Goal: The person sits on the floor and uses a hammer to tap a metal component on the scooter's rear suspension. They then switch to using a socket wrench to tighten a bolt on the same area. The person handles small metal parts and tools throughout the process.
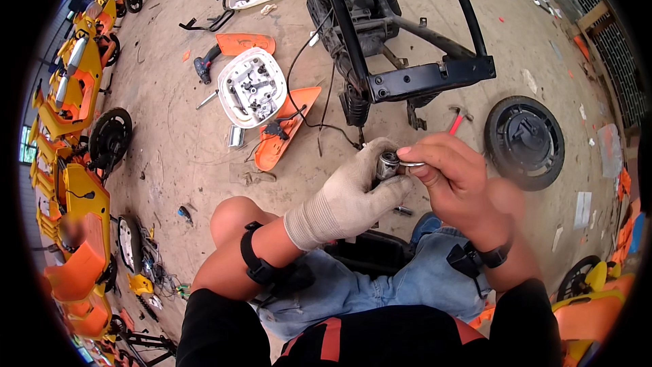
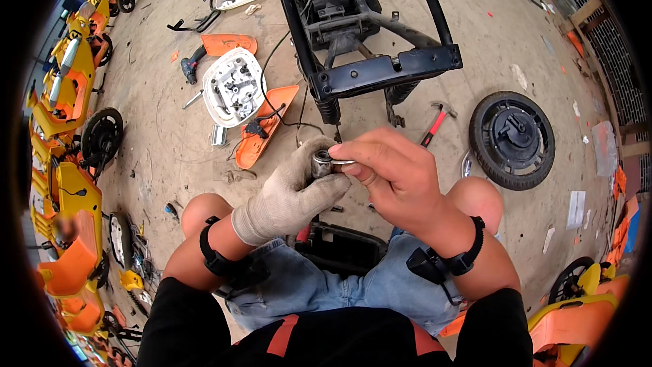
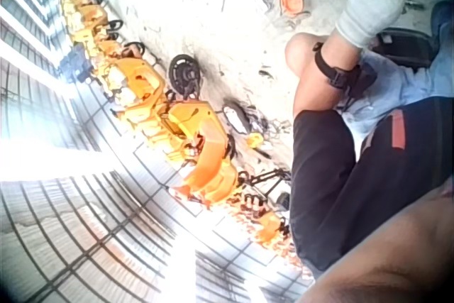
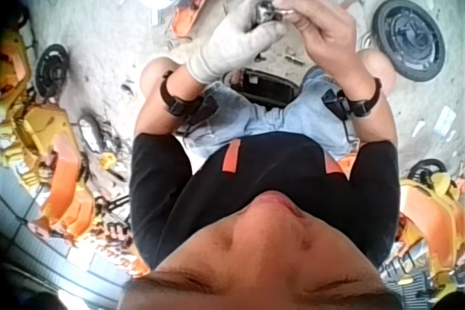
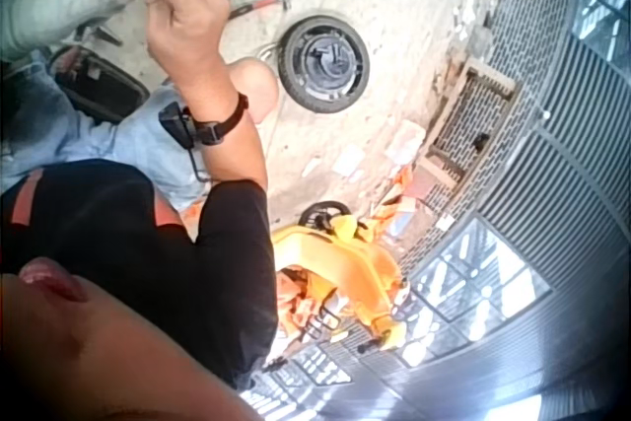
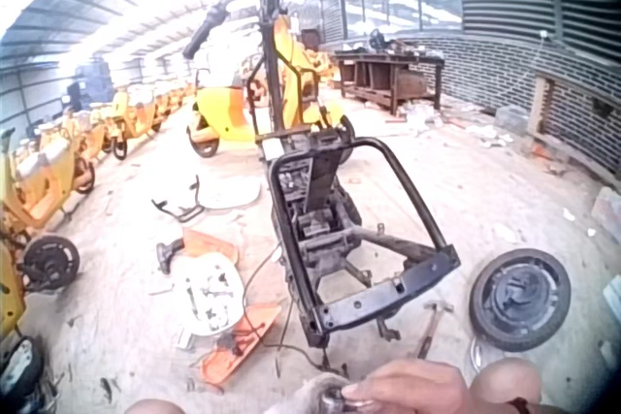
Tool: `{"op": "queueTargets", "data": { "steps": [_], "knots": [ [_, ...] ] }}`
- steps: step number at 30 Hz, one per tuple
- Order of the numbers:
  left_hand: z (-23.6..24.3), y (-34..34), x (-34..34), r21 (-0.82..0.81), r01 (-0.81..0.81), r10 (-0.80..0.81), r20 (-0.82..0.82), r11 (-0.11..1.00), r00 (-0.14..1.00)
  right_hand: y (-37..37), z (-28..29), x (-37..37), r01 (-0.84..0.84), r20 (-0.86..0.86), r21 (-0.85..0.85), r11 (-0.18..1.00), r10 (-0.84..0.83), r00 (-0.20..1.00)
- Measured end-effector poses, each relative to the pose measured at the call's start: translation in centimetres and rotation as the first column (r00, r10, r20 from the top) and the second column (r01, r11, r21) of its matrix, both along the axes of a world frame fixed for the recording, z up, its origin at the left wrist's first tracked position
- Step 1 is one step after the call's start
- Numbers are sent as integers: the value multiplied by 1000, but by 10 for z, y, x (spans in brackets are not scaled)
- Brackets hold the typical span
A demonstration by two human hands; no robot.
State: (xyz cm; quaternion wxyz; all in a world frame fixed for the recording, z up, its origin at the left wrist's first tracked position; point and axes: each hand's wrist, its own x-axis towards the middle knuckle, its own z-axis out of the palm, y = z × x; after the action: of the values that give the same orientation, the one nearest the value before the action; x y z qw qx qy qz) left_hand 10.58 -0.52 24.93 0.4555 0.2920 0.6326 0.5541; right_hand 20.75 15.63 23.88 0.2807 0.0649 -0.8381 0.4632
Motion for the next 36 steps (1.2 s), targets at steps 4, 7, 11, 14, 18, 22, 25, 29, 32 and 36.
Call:
{"op": "queueTargets", "data": {
  "steps": [4, 7, 11, 14, 18, 22, 25, 29, 32, 36],
  "knots": [
    [0, 0, -2, -63, 31, -34, -56, 998, 998, 0, 1, 0, 22, -31, 90, 996, -19, 999],
    [-7, 1, -2, -58, 48, -52, -69, 997, 996, 0, 3, 0, 45, -35, 132, 990, -41, 999],
    [-8, 2, -2, -63, 47, -49, -37, 997, 998, 1, 3, 0, 30, -15, 102, 994, -29, 999],
    [-13, 1, -2, -40, 57, -60, -80, 998, 995, 2, 4, -1, 14, -2, 124, 992, -14, 1000],
    [-14, -1, -3, -82, 87, -91, -39, 993, 995, 2, 2, -1, 21, 16, 187, 982, -24, 1000],
    [-5, -2, 4, -89, 75, -65, 109, 993, 992, -9, 7, 2, 100, -44, 266, 959, -92, 995],
    [6, 1, 6, -109, 63, -47, 140, 992, 989, -12, 3, 2, 141, -103, 308, 941, -114, 988],
    [5, -1, 10, -105, 45, -40, 47, 993, 998, -16, -1, 2, 182, -185, 342, 922, -124, 975],
    [2, 0, 11, -88, 34, -32, 25, 996, 999, -18, -3, 2, 207, -202, 347, 915, -143, 969],
    [-3, 1, 15, -42, 4, -4, 9, 999, 1000, -19, -5, 3, 245, -209, 370, 896, -176, 962]
  ]
}}
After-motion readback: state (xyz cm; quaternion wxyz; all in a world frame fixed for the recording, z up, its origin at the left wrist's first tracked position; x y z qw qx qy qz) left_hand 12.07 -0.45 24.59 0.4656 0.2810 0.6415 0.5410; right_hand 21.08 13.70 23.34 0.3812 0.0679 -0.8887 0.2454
